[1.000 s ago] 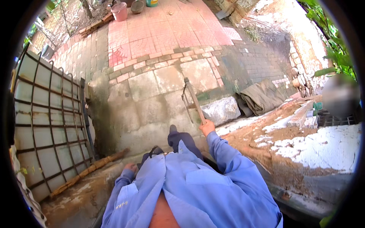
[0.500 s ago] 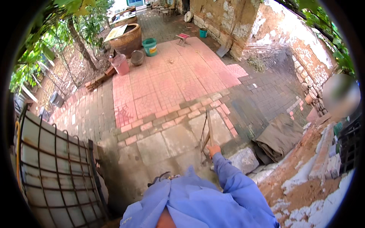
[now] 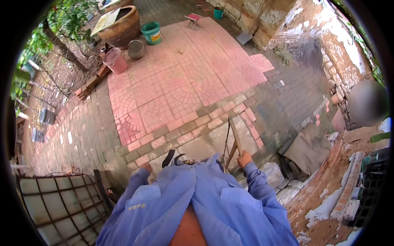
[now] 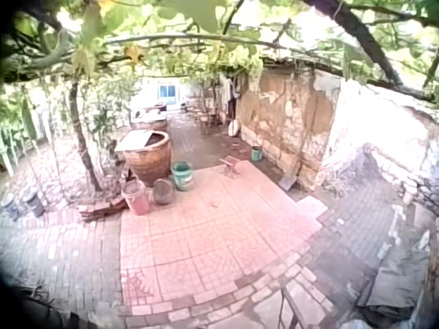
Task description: The person carries a wooden frame and a piece of wood to a brick patio area. They place the wood on a wooden bench and use a hand saw to cut the piece of wood, performing repetitive sawing motions.
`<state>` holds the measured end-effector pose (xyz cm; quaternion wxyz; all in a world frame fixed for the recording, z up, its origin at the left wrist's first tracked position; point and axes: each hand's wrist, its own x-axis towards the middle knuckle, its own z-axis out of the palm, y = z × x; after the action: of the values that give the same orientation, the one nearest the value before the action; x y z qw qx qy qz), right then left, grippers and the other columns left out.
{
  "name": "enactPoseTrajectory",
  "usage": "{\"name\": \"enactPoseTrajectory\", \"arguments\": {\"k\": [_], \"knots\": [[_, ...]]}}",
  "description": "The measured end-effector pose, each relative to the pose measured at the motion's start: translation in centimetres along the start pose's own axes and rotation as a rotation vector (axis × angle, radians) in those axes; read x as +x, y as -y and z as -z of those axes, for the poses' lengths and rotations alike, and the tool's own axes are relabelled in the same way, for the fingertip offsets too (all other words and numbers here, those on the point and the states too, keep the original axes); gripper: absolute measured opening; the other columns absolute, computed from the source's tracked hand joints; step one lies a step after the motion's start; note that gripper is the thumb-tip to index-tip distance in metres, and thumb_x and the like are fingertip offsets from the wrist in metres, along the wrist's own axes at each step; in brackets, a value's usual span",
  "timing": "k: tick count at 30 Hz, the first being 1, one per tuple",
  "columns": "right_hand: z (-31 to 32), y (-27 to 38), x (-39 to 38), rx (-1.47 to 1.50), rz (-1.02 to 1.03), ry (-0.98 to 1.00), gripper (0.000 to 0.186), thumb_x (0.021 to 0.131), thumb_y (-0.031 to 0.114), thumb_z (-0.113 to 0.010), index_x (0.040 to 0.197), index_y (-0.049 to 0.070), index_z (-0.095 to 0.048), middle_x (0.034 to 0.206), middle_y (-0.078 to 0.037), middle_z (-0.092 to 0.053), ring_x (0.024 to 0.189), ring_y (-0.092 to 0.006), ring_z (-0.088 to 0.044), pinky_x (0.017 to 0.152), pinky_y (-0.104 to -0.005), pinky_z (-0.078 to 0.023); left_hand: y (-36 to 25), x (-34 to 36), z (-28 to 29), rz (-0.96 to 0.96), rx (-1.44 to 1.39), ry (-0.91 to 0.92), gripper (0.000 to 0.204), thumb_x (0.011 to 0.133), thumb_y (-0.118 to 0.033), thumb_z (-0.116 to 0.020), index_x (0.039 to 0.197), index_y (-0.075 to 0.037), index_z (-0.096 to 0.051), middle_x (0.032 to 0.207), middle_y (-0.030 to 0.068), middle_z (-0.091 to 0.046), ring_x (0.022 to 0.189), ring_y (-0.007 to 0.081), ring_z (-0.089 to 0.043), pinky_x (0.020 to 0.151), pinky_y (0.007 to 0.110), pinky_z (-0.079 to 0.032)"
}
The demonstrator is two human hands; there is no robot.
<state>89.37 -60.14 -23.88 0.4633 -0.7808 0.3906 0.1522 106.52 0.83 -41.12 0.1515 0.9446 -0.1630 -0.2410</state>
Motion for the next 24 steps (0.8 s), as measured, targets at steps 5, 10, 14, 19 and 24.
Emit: {"name": "enactPoseTrajectory", "arguments": {"k": [5, 10, 14, 19, 24], "knots": [[0.3, 5.7, 4.4, 0.614, -0.404, 0.137, 0.017, 0.077, 0.002, -0.067, 0.088, 0.001, -0.054, 0.062, -0.011, -0.055, 0.042, -0.0220, -0.054, 0.035, -0.0363, -0.040, -12.8, 22.6, 15.1, 0.048, -0.500, -0.064, 0.034, 0.089, -0.029, -0.059, 0.113, -0.005, -0.064, 0.088, 0.0193, -0.068, 0.082, 0.0373, -0.066, 0.074, 0.043, -0.052], [1.4, 14.7, 16.6, 0.547, -0.444, 0.134, 0.019, 0.075, 0.005, -0.071, 0.085, 0.001, -0.054, 0.058, -0.008, -0.050, 0.040, -0.0181, -0.047, 0.033, -0.0349, -0.033, -13.7, 32.7, 20.2, 0.030, -0.707, -0.130, 0.026, 0.091, -0.020, -0.056, 0.110, -0.003, -0.064, 0.084, 0.0189, -0.068, 0.077, 0.0344, -0.066, 0.068, 0.043, -0.051], [2.5, 24.6, 29.2, 0.468, -0.523, 0.067, 0.018, 0.075, 0.008, -0.070, 0.077, 0.001, -0.053, 0.052, -0.006, -0.044, 0.037, -0.0174, -0.042, 0.033, -0.0337, -0.031, -7.2, 31.7, 18.5, 0.261, -0.285, 0.284, 0.028, 0.090, -0.021, -0.056, 0.111, -0.004, -0.065, 0.089, 0.0193, -0.067, 0.082, 0.0347, -0.065, 0.072, 0.044, -0.051], [7.2, 44.4, 41.6, 0.378, -0.357, 0.146, 0.021, 0.079, 0.014, -0.070, 0.072, 0.005, -0.052, 0.053, -0.002, -0.044, 0.038, -0.0131, -0.041, 0.034, -0.0301, -0.032, -3.6, 33.3, 22.5, 0.592, -0.332, 0.466, 0.030, 0.090, -0.022, -0.056, 0.111, -0.004, -0.065, 0.095, 0.0198, -0.066, 0.088, 0.0350, -0.064, 0.076, 0.044, -0.050], [8.2, 60.6, 54.2, 0.333, -0.208, 0.176, 0.021, 0.082, 0.016, -0.070, 0.083, 0.005, -0.052, 0.060, -0.002, -0.046, 0.041, -0.0116, -0.045, 0.035, -0.0294, -0.035, -2.5, 46.8, 27.5, 0.649, -0.411, 0.475, 0.031, 0.089, -0.023, -0.056, 0.112, -0.004, -0.065, 0.102, 0.0202, -0.066, 0.094, 0.0353, -0.064, 0.081, 0.045, -0.050]]}}
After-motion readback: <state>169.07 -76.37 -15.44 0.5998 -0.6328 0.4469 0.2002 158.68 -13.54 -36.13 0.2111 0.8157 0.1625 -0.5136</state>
